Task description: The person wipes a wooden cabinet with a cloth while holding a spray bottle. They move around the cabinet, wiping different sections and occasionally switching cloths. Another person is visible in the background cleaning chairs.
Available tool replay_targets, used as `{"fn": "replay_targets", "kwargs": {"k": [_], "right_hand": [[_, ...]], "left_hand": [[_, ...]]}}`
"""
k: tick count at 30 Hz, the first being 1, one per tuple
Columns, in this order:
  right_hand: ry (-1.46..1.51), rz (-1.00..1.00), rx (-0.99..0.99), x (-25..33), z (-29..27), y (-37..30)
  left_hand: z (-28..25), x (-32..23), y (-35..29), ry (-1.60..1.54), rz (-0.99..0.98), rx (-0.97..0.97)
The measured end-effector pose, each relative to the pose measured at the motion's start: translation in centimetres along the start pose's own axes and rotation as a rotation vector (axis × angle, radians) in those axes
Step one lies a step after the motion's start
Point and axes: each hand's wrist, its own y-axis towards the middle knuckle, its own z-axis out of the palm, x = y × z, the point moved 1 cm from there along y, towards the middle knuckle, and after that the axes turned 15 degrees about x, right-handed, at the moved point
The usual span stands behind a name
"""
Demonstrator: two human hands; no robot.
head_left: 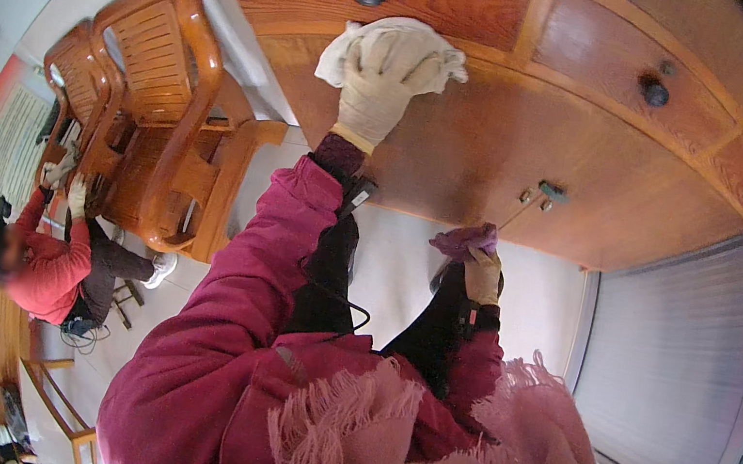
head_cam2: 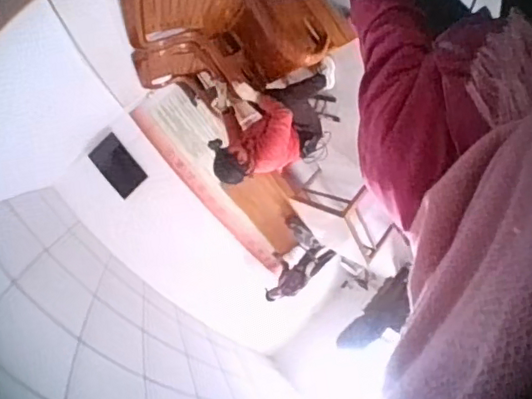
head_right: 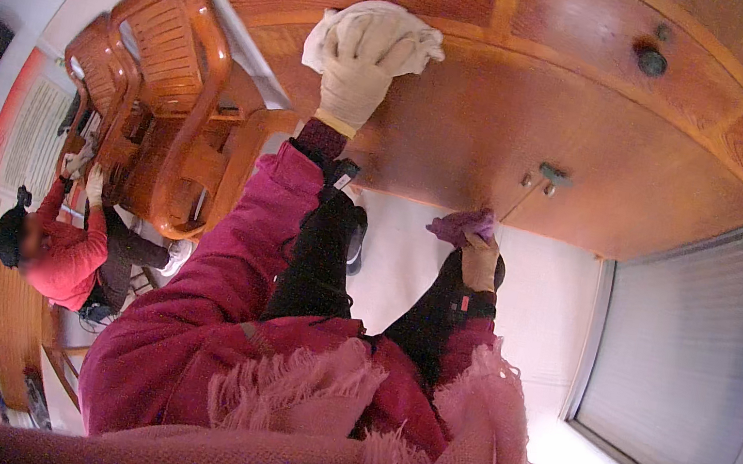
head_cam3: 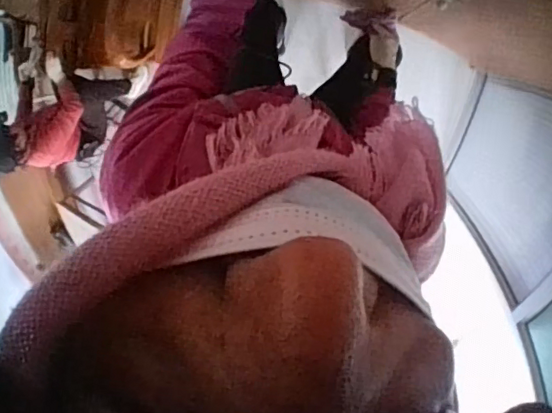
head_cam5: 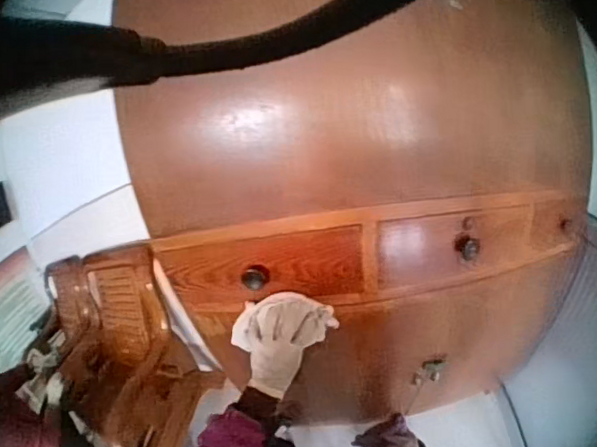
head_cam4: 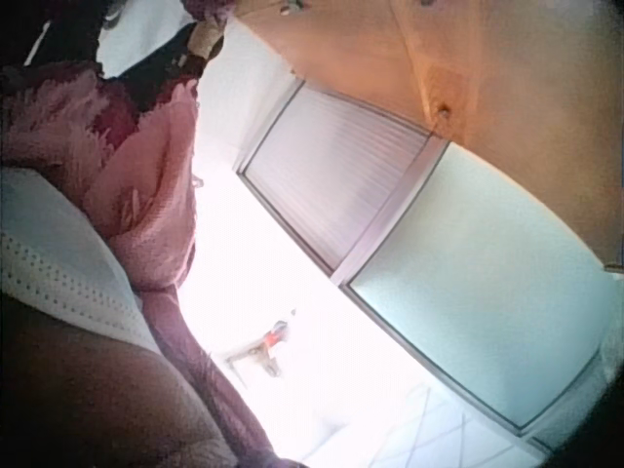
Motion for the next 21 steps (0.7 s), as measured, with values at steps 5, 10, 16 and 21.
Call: {"fn": "replay_targets", "kwargs": {"k": [5, 10, 16, 21], "right_hand": [[-0.207, -0.059, 0.060, -0.8, -0.7, 0.4], [-0.299, -0.047, 0.101, -1.0, -0.6, 0.7], [-0.654, -0.065, 0.143, -0.3, -0.6, 0.8], [-0.003, -0.015, 0.139, -0.5, -0.3, 0.4]], "left_hand": [[-0.5, 7.8, -3.5, -0.043, -0.239, 0.013], [-3.6, 11.9, -1.0, -0.286, -0.467, -0.226], [-6.0, 12.5, 2.7, -0.218, -0.496, -0.323], [-3.4, 8.3, -0.9, -0.384, -0.529, -0.150]]}}
